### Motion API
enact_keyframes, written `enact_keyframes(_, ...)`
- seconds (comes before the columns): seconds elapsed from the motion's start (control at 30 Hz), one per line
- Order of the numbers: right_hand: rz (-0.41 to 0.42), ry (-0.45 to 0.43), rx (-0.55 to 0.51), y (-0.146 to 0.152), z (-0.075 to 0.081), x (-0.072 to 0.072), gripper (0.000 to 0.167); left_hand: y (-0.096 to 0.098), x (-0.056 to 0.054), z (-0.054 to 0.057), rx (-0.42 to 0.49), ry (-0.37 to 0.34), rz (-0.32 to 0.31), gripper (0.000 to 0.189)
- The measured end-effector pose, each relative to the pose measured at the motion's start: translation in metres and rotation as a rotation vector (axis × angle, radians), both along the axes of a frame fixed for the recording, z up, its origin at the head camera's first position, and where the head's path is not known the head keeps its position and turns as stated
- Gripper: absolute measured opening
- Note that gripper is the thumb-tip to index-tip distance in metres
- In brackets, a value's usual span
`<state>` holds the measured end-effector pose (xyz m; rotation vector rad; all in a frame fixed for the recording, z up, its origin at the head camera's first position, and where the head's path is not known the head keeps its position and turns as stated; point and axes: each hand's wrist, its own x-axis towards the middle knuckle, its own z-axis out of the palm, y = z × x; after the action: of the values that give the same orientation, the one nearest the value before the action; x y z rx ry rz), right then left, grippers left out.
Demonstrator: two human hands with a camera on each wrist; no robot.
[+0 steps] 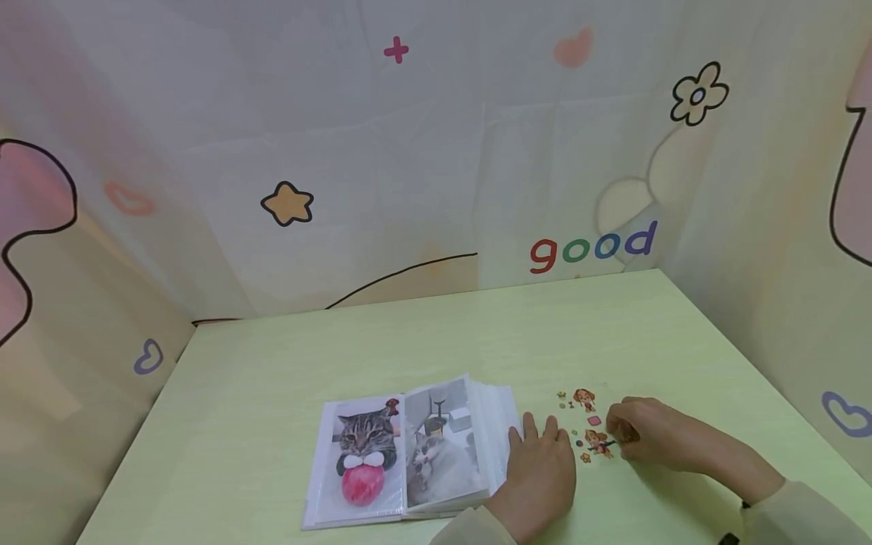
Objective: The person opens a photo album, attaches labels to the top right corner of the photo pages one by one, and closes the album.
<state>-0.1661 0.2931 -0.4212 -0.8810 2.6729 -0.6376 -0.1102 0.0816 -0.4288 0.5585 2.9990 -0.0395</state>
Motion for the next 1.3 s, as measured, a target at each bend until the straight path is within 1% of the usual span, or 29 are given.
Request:
enact_keyframes(0.3, 0.001, -0.016, -0.016, -0.0015, 0.0000, -0.0001, 0.024, -0.0007, 0.0011, -0.0001, -0.001, 0.006, -0.006, 0.039)
enact_keyframes(0.4, -0.004, -0.019, -0.025, -0.0011, -0.0009, 0.0002, 0.024, -0.0009, 0.0006, -0.0009, -0.005, -0.003, -0.008, 0.040)
enact_keyframes(0.53, -0.032, -0.024, -0.040, -0.0009, -0.0020, 0.0005, 0.025, -0.0005, -0.0006, -0.0015, -0.010, -0.011, -0.010, 0.040)
enact_keyframes(0.63, -0.064, -0.046, -0.048, -0.0010, -0.0024, 0.0005, 0.025, -0.0001, -0.0010, -0.0015, -0.006, -0.011, -0.009, 0.039)
enact_keyframes(0.77, -0.087, -0.066, -0.054, -0.0011, -0.0025, 0.0007, 0.025, 0.0000, -0.0006, -0.0020, -0.002, -0.009, -0.007, 0.039)
enact_keyframes(0.93, -0.103, -0.058, -0.055, -0.0014, -0.0037, 0.0006, 0.026, 0.0005, -0.0003, -0.0025, -0.004, 0.004, -0.007, 0.039)
enact_keyframes(1.13, -0.095, -0.040, -0.068, -0.0021, -0.0058, 0.0010, 0.027, 0.0005, 0.0002, -0.0030, -0.011, 0.015, -0.008, 0.039)
enact_keyframes(1.3, -0.073, -0.033, -0.079, -0.0020, -0.0070, 0.0018, 0.029, 0.0000, -0.0005, -0.0034, -0.014, 0.004, -0.010, 0.038)
